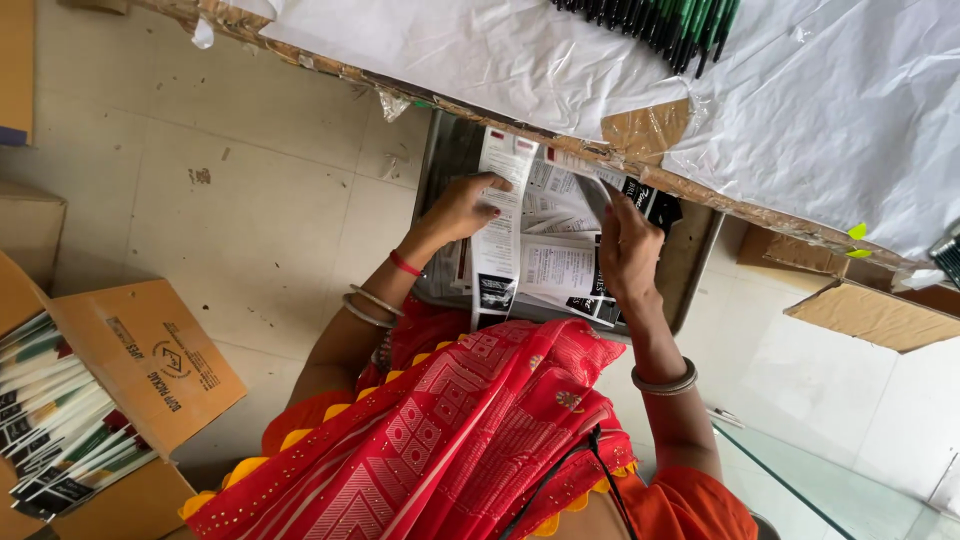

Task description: The person places a group of paintbrushes into a plastic sleeve, folds the top edge of the sleeve over, and then adds the packaged brushes into a metal bin containing other sets.

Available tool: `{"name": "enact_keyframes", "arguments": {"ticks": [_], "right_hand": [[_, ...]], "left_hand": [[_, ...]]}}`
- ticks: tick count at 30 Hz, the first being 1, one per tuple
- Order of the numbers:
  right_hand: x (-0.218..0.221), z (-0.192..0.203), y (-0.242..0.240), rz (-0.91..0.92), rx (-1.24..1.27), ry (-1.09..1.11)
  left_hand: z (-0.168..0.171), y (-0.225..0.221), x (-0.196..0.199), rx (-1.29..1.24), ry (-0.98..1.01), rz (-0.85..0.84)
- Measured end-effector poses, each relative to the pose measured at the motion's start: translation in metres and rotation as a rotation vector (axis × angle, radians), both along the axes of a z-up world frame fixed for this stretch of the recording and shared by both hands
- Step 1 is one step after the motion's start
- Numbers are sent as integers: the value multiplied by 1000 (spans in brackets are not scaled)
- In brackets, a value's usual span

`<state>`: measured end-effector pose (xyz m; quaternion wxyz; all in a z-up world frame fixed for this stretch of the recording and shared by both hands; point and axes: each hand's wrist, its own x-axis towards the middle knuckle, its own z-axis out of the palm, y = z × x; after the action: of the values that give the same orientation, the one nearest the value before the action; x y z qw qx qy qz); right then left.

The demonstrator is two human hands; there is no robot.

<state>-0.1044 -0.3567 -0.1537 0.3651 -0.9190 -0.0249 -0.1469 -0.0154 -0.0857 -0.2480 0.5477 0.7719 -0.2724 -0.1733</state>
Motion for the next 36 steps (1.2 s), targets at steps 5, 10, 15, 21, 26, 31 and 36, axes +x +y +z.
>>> {"name": "enact_keyframes", "arguments": {"ticks": [5,10,15,21,26,31,36], "right_hand": [[-10,7,38,344,-279,-159],[-16,59,33,437,-414,-71],[21,160,-8,193,-29,-114],[219,103,-130,25,-203,-72],[254,114,-101,-162,-284,396],[293,42,-141,-268,-328,290],[290,71,-134,-343,-217,423]], "left_hand": [[-49,2,5,23,62,165],[91,30,4,336,-315,332],[299,56,-34,-301,-237,-305],[437,34,-75,-495,-318,-715],[436,26,-62,-504,-334,-649],[411,17,-52,-529,-308,-596],[423,15,-38,-527,-318,-517]]}}
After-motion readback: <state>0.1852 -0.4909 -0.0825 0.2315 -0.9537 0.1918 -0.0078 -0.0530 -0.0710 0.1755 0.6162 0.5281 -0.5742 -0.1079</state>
